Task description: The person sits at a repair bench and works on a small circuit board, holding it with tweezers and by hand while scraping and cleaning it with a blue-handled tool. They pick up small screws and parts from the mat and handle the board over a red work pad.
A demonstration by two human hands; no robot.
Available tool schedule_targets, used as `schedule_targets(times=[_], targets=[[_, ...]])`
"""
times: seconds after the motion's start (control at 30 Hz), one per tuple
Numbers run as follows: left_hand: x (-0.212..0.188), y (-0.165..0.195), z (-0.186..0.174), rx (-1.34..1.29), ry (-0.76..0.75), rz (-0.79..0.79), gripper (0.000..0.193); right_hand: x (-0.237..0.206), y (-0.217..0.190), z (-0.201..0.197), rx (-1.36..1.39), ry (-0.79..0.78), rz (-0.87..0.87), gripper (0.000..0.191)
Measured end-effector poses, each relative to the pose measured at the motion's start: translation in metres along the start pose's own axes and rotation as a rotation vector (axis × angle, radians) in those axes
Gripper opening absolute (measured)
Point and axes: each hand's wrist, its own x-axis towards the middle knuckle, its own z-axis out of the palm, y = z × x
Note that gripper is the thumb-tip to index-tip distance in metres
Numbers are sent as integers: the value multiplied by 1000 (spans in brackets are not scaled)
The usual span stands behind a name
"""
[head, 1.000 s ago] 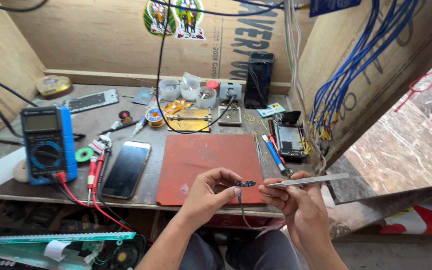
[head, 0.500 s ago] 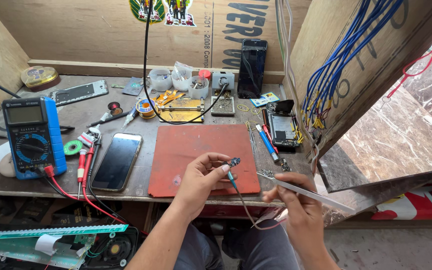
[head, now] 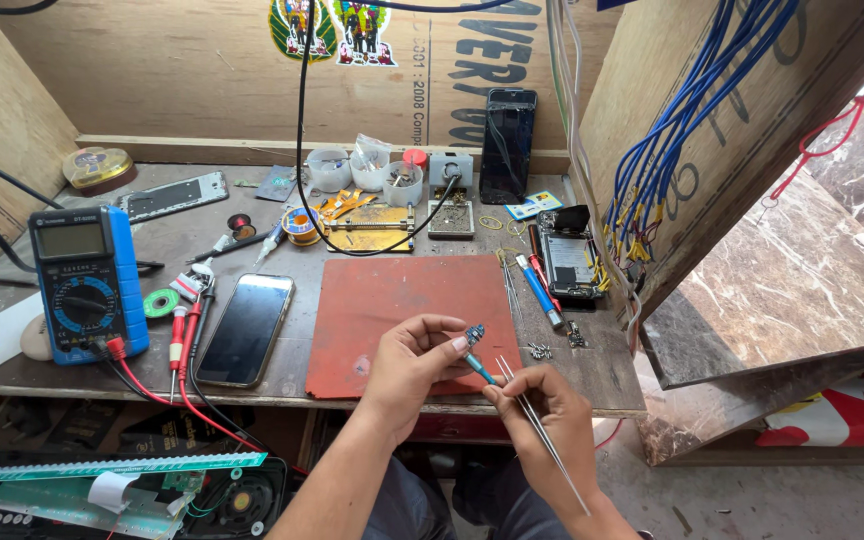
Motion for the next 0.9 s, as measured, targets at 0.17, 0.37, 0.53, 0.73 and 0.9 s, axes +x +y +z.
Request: schedule_targets(times=[0.17, 0.37, 0.53, 0.73, 0.9], targets=[[8, 6, -10, -267, 56, -4, 29, -10, 14, -16, -14, 51, -5, 20], [8, 8, -18, -314, -64, -56, 35, -33, 60, -44, -46, -395, -152, 18], [4, 7, -19, -330, -116, -49, 18, -53, 99, -53, -58, -909, -228, 12], [-1, 12, -14, -280, -127, -9, 25, -49, 80, -39, 65, -418, 87, 17], [-8, 13, -12, -222, -121, 17, 42, -7, 27, -29, 409, -297, 179, 32]])
